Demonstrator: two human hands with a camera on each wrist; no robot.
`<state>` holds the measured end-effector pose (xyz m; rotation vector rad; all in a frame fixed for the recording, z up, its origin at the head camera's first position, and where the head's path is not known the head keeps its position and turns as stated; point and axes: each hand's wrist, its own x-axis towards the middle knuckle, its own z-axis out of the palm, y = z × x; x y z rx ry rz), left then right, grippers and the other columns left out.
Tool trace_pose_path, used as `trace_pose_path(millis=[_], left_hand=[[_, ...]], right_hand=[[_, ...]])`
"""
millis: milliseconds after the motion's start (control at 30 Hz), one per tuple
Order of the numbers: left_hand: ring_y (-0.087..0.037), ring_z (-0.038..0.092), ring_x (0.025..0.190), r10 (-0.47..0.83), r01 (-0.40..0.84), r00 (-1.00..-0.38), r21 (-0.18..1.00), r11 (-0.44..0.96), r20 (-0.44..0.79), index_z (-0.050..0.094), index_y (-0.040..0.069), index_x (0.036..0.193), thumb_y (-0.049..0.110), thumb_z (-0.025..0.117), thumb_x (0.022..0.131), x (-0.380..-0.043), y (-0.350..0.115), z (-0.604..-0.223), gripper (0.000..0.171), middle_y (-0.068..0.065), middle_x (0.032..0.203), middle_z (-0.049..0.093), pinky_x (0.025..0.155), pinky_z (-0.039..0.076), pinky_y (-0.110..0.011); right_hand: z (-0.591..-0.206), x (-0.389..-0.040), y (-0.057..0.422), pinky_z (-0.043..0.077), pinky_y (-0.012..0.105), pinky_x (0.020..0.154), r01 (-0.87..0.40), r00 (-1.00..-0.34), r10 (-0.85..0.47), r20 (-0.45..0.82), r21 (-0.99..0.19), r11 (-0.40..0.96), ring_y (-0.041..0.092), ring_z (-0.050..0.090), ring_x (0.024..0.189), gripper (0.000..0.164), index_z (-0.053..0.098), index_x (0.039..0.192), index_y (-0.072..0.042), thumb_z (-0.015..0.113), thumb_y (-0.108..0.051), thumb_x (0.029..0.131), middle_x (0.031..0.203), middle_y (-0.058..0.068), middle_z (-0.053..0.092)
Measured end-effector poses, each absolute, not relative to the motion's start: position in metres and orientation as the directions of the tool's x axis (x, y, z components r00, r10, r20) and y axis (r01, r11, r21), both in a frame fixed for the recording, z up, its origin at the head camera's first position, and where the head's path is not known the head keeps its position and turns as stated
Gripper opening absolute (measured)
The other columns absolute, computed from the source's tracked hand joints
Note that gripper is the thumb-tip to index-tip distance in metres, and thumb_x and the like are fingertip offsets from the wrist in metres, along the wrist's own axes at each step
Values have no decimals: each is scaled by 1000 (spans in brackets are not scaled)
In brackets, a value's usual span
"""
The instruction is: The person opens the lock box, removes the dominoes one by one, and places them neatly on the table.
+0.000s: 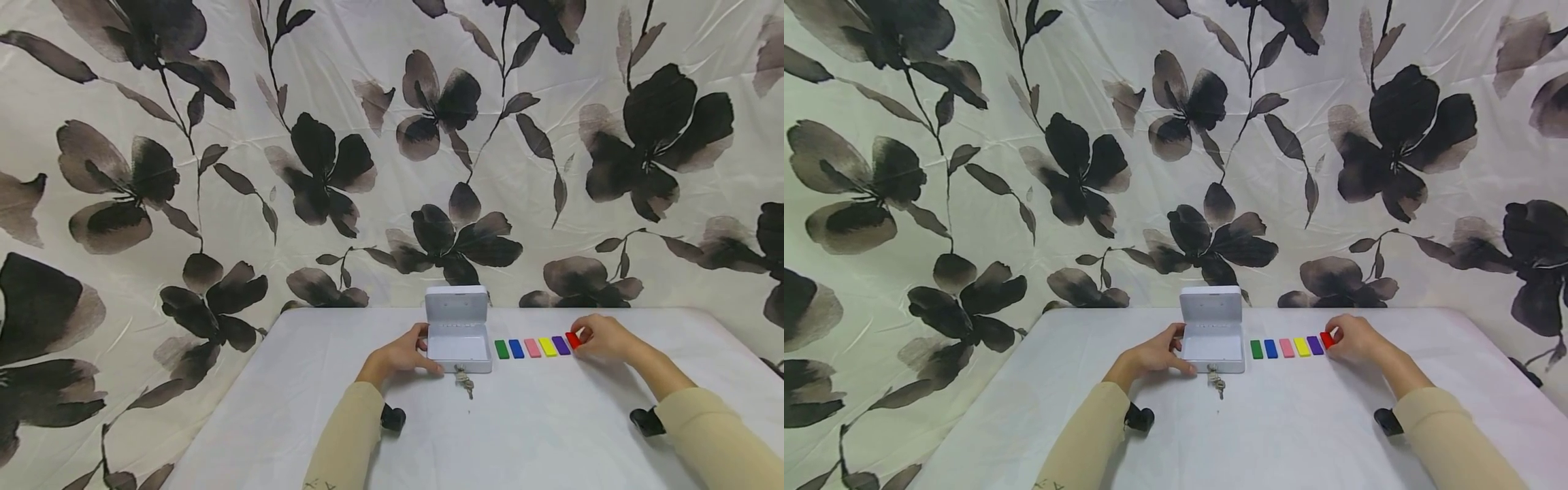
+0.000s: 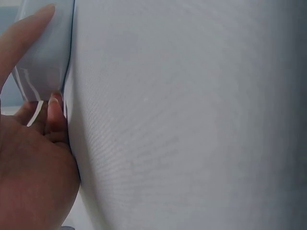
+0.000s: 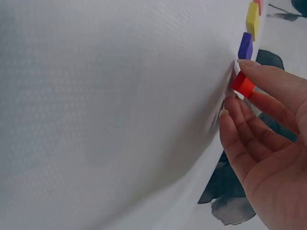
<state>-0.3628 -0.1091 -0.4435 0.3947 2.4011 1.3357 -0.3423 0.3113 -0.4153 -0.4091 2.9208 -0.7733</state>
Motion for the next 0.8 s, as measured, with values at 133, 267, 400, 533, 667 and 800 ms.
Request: trace_pose_path(millis=[133,267,400,533,667,800], left_hand=[[-23,47,109,415,73,-893,855,514,-173,34,7,152,9,91,75,-363,-108,-445,96,-8,116,52,98,37,-40],[-23,47,110,419,77,-892,855,512,-171,33,7,153,9,91,75,-363,-106,-445,97,-8,118,51,99,38,-41],[-24,46,111,417,70,-892,858,509,-174,33,7,153,10,91,75,-364,-106,-445,98,-8,119,51,100,37,-41],[-24,47,111,418,74,-892,859,507,-170,33,6,153,9,91,74,-364,-105,-445,98,-8,119,51,101,37,-42],[-24,47,110,423,76,-890,858,508,-171,34,6,152,9,91,75,-364,-105,-446,96,-7,119,51,100,38,-41],[-24,47,110,423,60,-888,865,498,-182,35,7,151,7,91,74,-364,-104,-447,94,-8,119,51,97,39,-40]], right_hand=[[-418,-345,313,53,52,85,-188,-964,-257,-73,-496,848,30,57,87,37,64,112,10,80,-5,83,92,14,63],[-418,-346,316,53,50,84,-157,-964,-244,-110,-504,849,29,56,87,37,63,113,10,80,-7,84,93,15,62],[-417,-347,317,54,48,84,-124,-963,-229,-142,-521,844,28,56,87,39,62,117,10,79,-9,86,95,15,61],[-418,-347,318,55,45,83,-84,-963,-209,-169,-549,832,28,55,88,42,61,121,9,79,-11,87,96,15,60],[-421,-346,321,56,44,82,-69,-962,-205,-180,-563,823,28,55,89,45,60,122,8,79,-12,87,98,16,60],[-426,-347,326,56,40,79,-66,-957,-217,-193,-585,808,26,55,88,52,57,125,9,81,-16,86,97,14,59]])
